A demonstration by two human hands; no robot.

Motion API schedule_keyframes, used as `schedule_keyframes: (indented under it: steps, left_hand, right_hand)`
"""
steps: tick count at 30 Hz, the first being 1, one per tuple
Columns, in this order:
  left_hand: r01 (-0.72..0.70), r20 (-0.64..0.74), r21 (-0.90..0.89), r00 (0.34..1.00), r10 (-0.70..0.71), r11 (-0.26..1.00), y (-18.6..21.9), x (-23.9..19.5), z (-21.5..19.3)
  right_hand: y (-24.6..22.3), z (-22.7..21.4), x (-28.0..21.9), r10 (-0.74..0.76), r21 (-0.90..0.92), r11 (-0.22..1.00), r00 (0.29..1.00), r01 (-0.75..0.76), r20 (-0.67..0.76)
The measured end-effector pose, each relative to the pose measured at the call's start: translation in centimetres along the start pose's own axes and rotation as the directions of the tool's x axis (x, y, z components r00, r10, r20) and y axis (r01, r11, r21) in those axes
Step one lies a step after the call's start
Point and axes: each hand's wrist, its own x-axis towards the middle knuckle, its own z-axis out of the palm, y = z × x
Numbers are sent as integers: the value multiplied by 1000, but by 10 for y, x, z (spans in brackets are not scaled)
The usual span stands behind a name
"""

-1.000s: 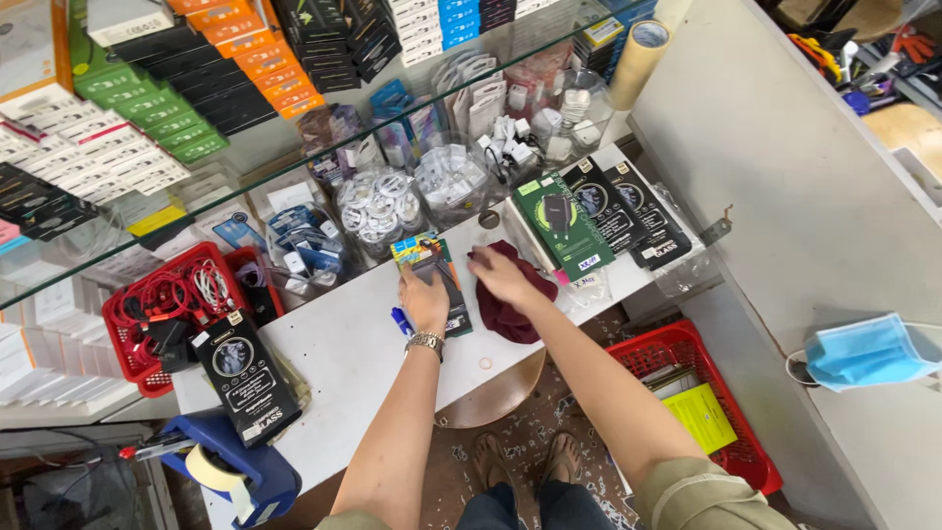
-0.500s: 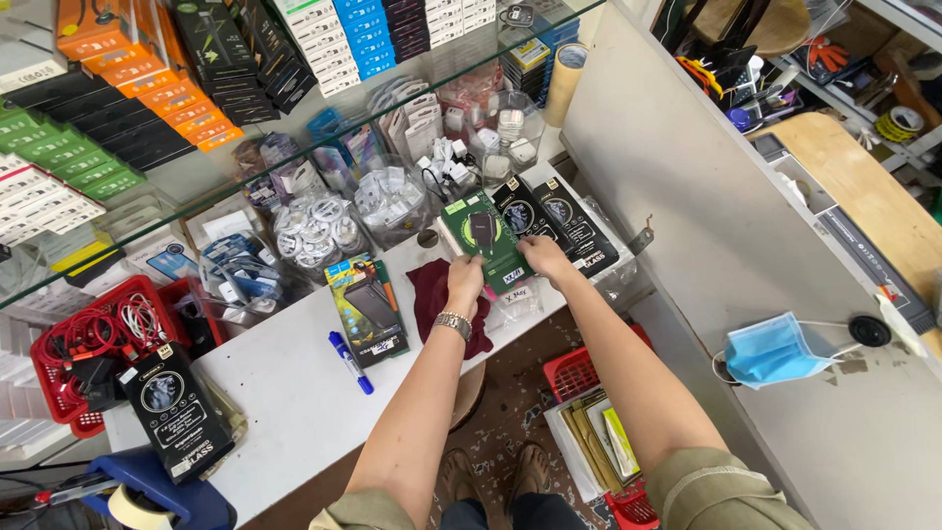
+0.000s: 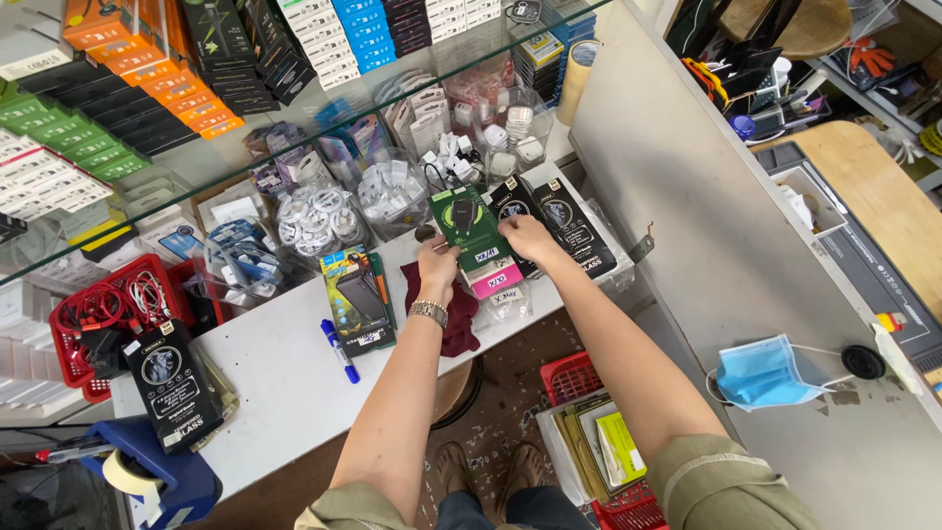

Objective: The person retrieves various boxed electronics accessories from a glass display cabinet, places them on a counter, and then returns them to the cabinet. The items include screen protectors, charging cables, and power adapters. The person handles the items by hand, stacking them on the counter before restocking them.

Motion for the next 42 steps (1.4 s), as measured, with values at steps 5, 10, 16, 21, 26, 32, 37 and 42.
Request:
schedule_keyframes:
  steps: [5, 10, 16, 21, 26, 32, 37, 42]
  left_hand:
    - [84, 12, 76, 996, -86, 994, -31, -4, 0]
    - [302, 90, -78, 951, -295, 950, -39, 0, 2]
    - [187, 149, 75, 969, -196, 980, -28, -4, 7]
    - [191, 206, 63, 958, -200, 980, 21, -7, -19]
    - [109, 177, 112, 976, -128, 988, 69, -16, -109]
    - [152, 89, 148, 982, -166, 977, 66, -26, -228]
    - [200, 73, 176, 974, -216, 964, 34, -23, -276]
    - [349, 65, 62, 933, -353, 935, 15, -20, -283]
  right_hand:
    - [38, 18, 6, 118, 24, 993, 991, -120, 59]
    - [64, 33, 24, 105, -94, 990, 994, -101, 40]
    - [62, 39, 29, 136, -237, 964, 989, -119, 55]
    - [5, 35, 16, -36, -401, 916, 998, 12, -53]
    - [-71, 82, -20, -15, -235, 972, 1000, 11, -15]
    - [-111, 189, -43, -21, -96, 995, 1000, 23, 20]
    - [-90, 251, -50, 6, -75, 997, 999, -3, 41]
    - [-71, 261, -48, 149, 23, 988, 982, -153, 120]
